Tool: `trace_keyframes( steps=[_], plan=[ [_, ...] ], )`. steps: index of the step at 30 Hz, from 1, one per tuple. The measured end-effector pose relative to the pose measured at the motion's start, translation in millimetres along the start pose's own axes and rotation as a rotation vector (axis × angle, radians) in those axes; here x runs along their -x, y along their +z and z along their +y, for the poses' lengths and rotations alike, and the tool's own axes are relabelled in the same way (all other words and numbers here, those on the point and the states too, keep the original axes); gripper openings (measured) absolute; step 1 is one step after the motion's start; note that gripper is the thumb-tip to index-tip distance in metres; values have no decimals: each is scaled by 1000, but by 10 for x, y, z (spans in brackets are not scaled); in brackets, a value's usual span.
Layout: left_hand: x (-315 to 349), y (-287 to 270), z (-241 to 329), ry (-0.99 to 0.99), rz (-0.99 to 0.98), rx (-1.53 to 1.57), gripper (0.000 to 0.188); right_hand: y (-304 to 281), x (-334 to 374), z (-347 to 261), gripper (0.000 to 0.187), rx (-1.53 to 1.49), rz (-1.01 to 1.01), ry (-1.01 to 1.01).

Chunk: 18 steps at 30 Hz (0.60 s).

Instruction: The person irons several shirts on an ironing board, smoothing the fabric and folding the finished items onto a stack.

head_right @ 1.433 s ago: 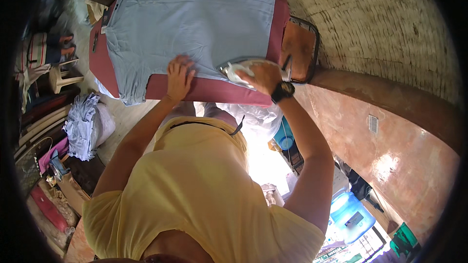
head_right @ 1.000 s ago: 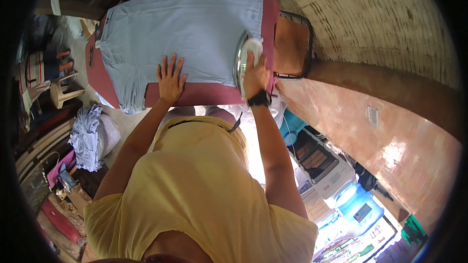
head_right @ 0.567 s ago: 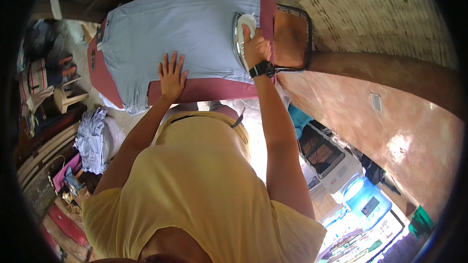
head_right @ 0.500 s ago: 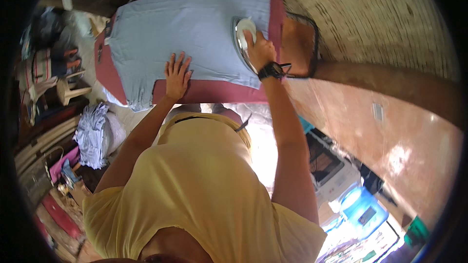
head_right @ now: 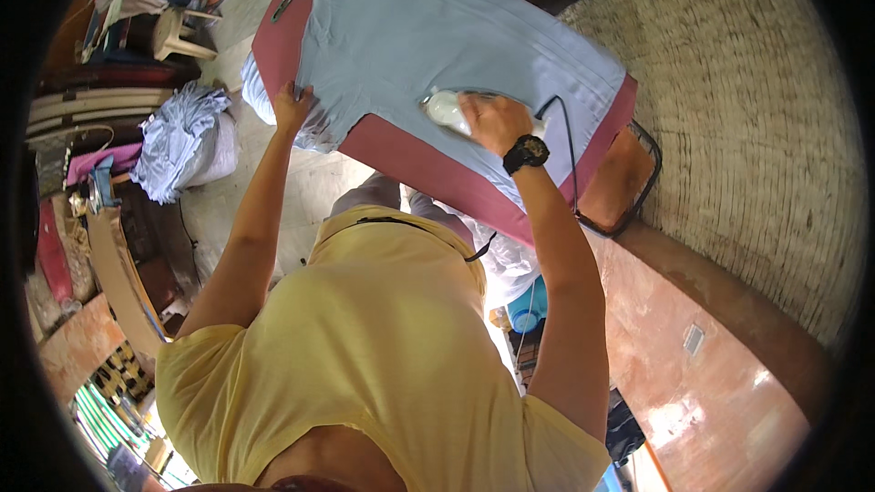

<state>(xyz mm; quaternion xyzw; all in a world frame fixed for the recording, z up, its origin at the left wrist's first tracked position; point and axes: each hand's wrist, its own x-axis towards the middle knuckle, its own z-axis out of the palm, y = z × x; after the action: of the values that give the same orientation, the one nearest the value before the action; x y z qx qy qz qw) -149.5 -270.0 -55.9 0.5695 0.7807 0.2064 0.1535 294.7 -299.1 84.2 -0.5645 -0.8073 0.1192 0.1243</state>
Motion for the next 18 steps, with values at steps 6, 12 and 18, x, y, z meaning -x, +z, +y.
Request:
trace_keyframes(
  steps=[6, 12, 18],
  plan=[
    [622, -163, 903, 679, -71, 215, 38, 274, -351, -505, 51, -40, -21, -37],
    [719, 29, 716, 273, -349, 504, 14, 267, -459, -778, 48, -122, -124, -157],
    [55, -59, 470, 57, 121, 417, 22, 62, -290, -487, 53, -169, -153, 195]
  ],
)
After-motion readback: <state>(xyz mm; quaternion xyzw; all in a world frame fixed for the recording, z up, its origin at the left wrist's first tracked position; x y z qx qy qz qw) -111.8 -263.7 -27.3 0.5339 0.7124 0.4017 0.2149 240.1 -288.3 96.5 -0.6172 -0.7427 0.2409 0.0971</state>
